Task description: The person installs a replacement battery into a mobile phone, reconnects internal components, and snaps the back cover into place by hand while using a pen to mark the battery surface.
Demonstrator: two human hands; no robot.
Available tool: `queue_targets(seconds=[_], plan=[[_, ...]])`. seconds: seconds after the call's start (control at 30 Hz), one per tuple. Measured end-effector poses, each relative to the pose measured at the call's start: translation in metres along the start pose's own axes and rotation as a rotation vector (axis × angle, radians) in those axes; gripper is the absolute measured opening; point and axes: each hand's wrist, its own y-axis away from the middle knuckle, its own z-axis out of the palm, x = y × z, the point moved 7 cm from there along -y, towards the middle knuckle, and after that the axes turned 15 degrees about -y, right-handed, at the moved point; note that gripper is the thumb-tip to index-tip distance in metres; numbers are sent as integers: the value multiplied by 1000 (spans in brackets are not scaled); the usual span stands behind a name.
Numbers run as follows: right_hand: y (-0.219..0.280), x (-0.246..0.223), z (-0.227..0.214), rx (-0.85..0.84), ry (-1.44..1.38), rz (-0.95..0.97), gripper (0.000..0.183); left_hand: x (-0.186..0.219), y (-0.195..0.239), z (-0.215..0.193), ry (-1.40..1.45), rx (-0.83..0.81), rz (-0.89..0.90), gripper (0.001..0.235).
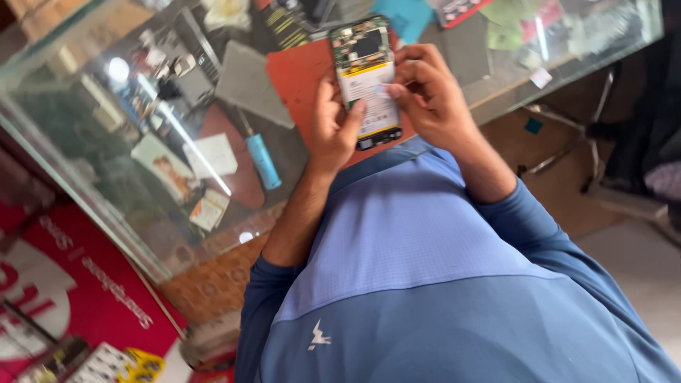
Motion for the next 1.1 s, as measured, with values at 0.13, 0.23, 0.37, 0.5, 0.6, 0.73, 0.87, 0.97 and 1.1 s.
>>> queue_targets(seconds=[0.13, 0.23, 0.37, 0.5, 0.6, 0.73, 0.87, 0.97, 1.1], plan=[[-7, -2, 2, -44, 46, 28, 9, 10, 2, 2, 1, 31, 19, 59], [-12, -4, 2, -78, 110, 28, 10, 13, 4, 5, 20, 42, 10, 59], [-17, -5, 4, -117, 146, 5, 12, 15, 5, 5, 2, 73, 39, 59], [-20, -3, 4, -118, 150, 24, 13, 14, 4, 6, 1, 85, 38, 59], [-22, -2, 5, -124, 151, 18, 13, 15, 4, 6, -25, 98, 47, 58], [-24, -2, 8, -118, 156, -3, 14, 18, 4, 6, -54, 102, 66, 57], [-24, -3, 9, -83, 268, -31, 16, 16, 3, 7, -67, 111, 46, 56], [-24, -6, 12, -76, 264, -74, 15, 16, 2, 8, -85, 129, 69, 55], [-24, -7, 14, -63, 255, -70, 15, 15, 2, 7, -99, 152, 71, 54]])
